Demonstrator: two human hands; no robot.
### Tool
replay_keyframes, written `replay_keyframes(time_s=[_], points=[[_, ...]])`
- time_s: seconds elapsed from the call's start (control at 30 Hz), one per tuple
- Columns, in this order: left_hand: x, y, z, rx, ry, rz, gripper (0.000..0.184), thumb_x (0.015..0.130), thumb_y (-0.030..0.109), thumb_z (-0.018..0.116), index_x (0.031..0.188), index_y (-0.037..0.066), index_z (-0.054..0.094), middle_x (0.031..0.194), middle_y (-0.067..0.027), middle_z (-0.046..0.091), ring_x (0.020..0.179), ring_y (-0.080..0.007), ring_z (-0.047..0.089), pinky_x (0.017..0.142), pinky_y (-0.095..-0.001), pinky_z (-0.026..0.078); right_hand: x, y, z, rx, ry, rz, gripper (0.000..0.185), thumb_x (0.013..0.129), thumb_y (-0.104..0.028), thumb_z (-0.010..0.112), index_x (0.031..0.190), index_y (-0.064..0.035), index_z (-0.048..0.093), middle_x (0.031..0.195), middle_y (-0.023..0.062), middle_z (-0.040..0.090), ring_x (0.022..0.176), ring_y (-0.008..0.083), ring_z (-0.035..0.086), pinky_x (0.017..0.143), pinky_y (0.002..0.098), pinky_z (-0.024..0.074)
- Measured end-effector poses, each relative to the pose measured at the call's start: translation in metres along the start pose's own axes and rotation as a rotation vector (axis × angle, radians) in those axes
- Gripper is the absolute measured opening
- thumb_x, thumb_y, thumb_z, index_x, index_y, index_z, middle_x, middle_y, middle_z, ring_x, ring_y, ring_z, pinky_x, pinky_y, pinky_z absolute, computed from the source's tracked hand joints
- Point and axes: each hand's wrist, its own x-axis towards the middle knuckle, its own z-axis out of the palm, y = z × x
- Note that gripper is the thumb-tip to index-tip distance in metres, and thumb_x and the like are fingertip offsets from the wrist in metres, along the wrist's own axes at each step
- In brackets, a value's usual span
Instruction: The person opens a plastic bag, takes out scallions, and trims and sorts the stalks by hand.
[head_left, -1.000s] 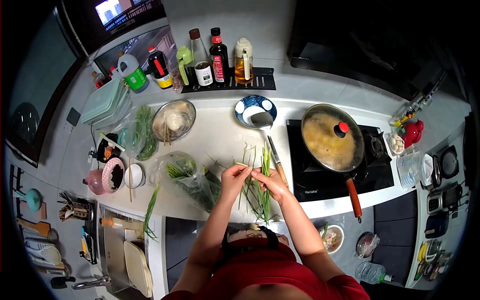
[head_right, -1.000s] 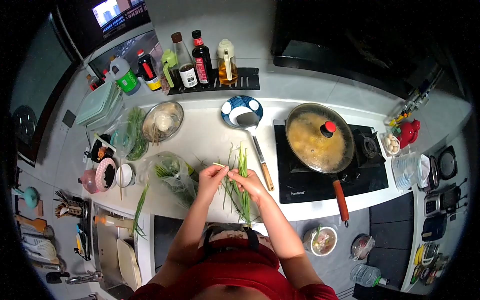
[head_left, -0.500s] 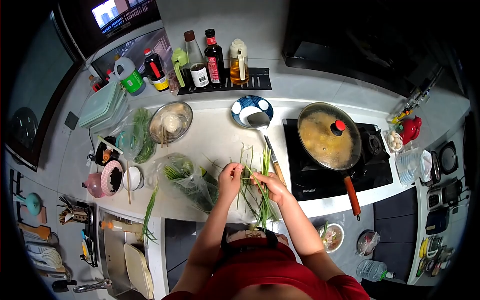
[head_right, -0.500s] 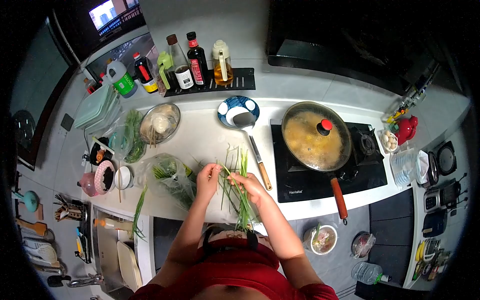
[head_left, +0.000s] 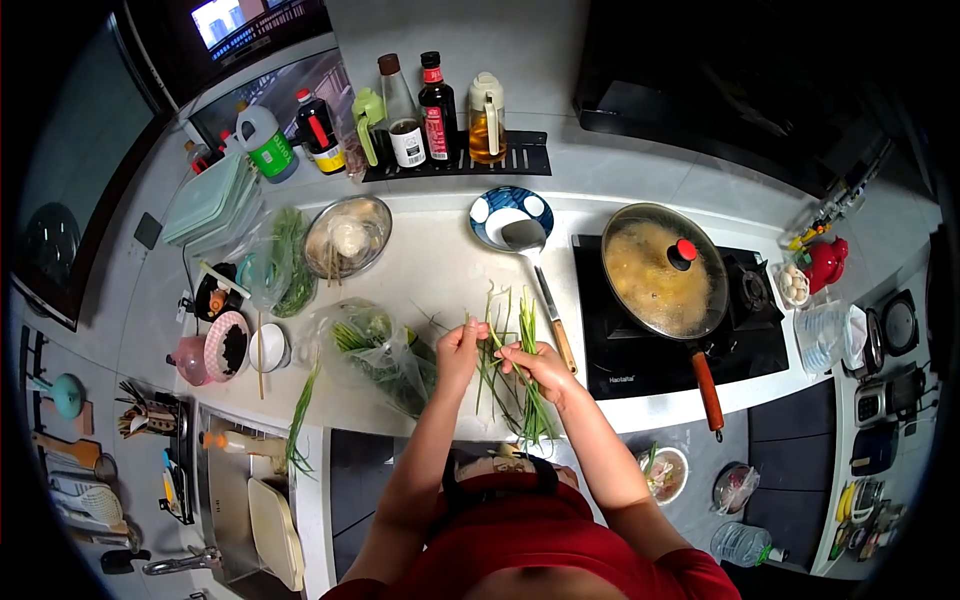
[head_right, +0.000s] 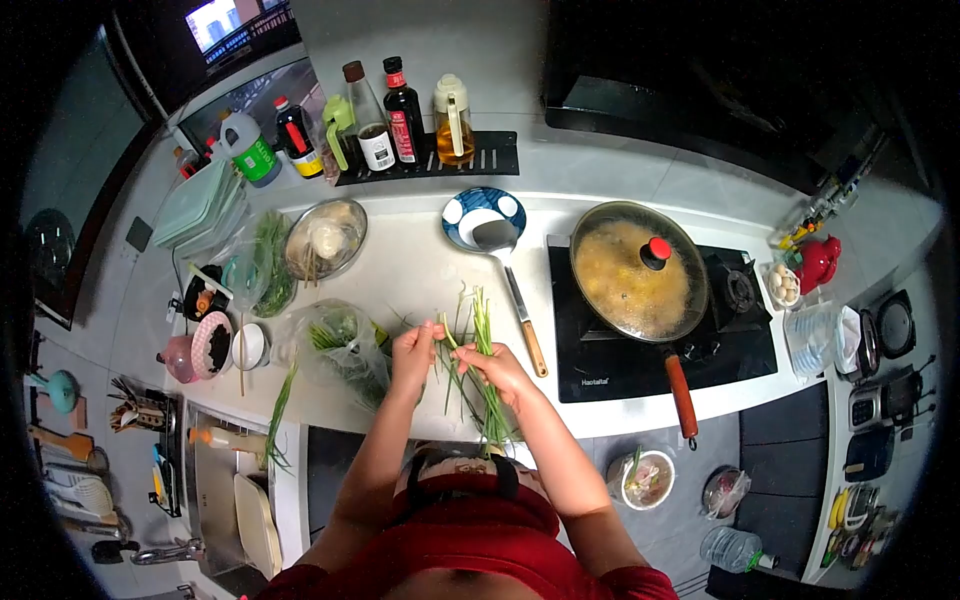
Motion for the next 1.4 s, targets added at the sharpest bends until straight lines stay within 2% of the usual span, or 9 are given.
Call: replay_keyframes(time_s=[0.13,0.27,0.4,0.67,0.93,1.03,1.13,1.23,1.4], points=[[-0.001,0.001,-0.003,0.119,-0.039,0.038,0.019,0.080,0.019,0.062,0.082,0.000,0.063,0.070,0.0000,0.060,0.058,-0.0052,0.049,0.053,-0.0191,0.039,-0.002,-0.001,0.000,-0.014,-0.020,0.011,0.018,0.082,-0.022,0.057,0.087,-0.0053,0.063,0.066,0.0000,0.058,0.049,0.0033,0.035,0.043,0.0171,0.0263],[-0.003,-0.010,-0.001,0.017,-0.166,0.042,0.013,0.077,0.011,0.065,0.083,0.000,0.062,0.072,-0.0006,0.060,0.063,-0.0056,0.052,0.058,-0.0195,0.040,-0.002,-0.003,0.002,0.004,-0.022,0.032,0.018,0.081,-0.022,0.059,0.085,-0.0057,0.063,0.068,0.0005,0.060,0.047,0.0032,0.034,0.043,0.0166,0.0261],[-0.001,-0.016,-0.002,0.074,-0.111,0.093,0.014,0.079,0.012,0.063,0.083,-0.001,0.062,0.072,-0.0007,0.060,0.062,-0.0047,0.050,0.057,-0.0194,0.040,-0.006,-0.004,0.009,-0.099,0.109,0.012,0.018,0.080,-0.022,0.061,0.085,-0.0057,0.064,0.073,0.0011,0.062,0.046,0.0028,0.034,0.043,0.0160,0.0258],[0.007,-0.021,0.000,0.103,-0.081,0.144,0.021,0.083,0.017,0.057,0.084,-0.003,0.062,0.070,-0.0009,0.060,0.061,-0.0061,0.049,0.054,-0.0221,0.040,0.001,-0.001,0.001,0.005,0.007,0.016,0.023,0.081,-0.026,0.059,0.088,-0.0044,0.065,0.075,-0.0005,0.062,0.048,0.0025,0.032,0.044,0.0162,0.0234],[-0.002,-0.003,0.001,0.618,-0.007,0.412,0.013,0.082,0.018,0.054,0.079,0.006,0.060,0.072,-0.0089,0.056,0.062,-0.0245,0.055,0.055,-0.0319,0.043,0.003,0.005,-0.001,0.018,0.035,0.021,0.022,0.081,-0.024,0.059,0.087,-0.0038,0.065,0.073,0.0005,0.063,0.049,0.0025,0.032,0.043,0.0165,0.0237],[-0.004,0.000,0.001,0.791,0.030,0.510,0.011,0.081,0.018,0.054,0.079,0.008,0.057,0.075,-0.0088,0.054,0.066,-0.0291,0.055,0.055,-0.0358,0.043,-0.001,0.000,0.005,-0.072,0.142,-0.017,0.018,0.079,-0.018,0.060,0.082,-0.0007,0.066,0.076,0.0045,0.064,0.057,0.0049,0.048,0.051,0.0177,0.0362],[-0.005,0.000,0.000,0.852,0.032,0.547,0.011,0.081,0.019,0.054,0.079,0.008,0.055,0.076,-0.0086,0.053,0.068,-0.0307,0.054,0.056,-0.0380,0.043,0.003,0.005,0.005,-0.096,0.155,-0.106,0.017,0.079,-0.015,0.060,0.079,0.0011,0.065,0.077,0.0072,0.065,0.069,0.0097,0.057,0.065,0.0214,0.0431],[-0.005,-0.001,-0.002,0.882,0.013,0.588,0.011,0.082,0.019,0.053,0.079,0.009,0.054,0.077,-0.0086,0.052,0.069,-0.0312,0.054,0.057,-0.0389,0.043,0.002,0.004,0.005,-0.087,0.152,-0.097,0.015,0.079,-0.012,0.059,0.078,0.0026,0.065,0.077,0.0087,0.064,0.073,0.0127,0.058,0.073,0.0233,0.0439],[-0.004,-0.004,-0.013,0.782,0.008,0.528,0.012,0.082,0.021,0.055,0.083,0.009,0.057,0.077,-0.0069,0.055,0.063,-0.0249,0.054,0.055,-0.0339,0.042,0.000,0.002,-0.001,-0.061,0.135,-0.087,0.016,0.078,-0.010,0.058,0.080,0.0040,0.065,0.076,0.0083,0.064,0.072,0.0118,0.058,0.072,0.0230,0.0435]])
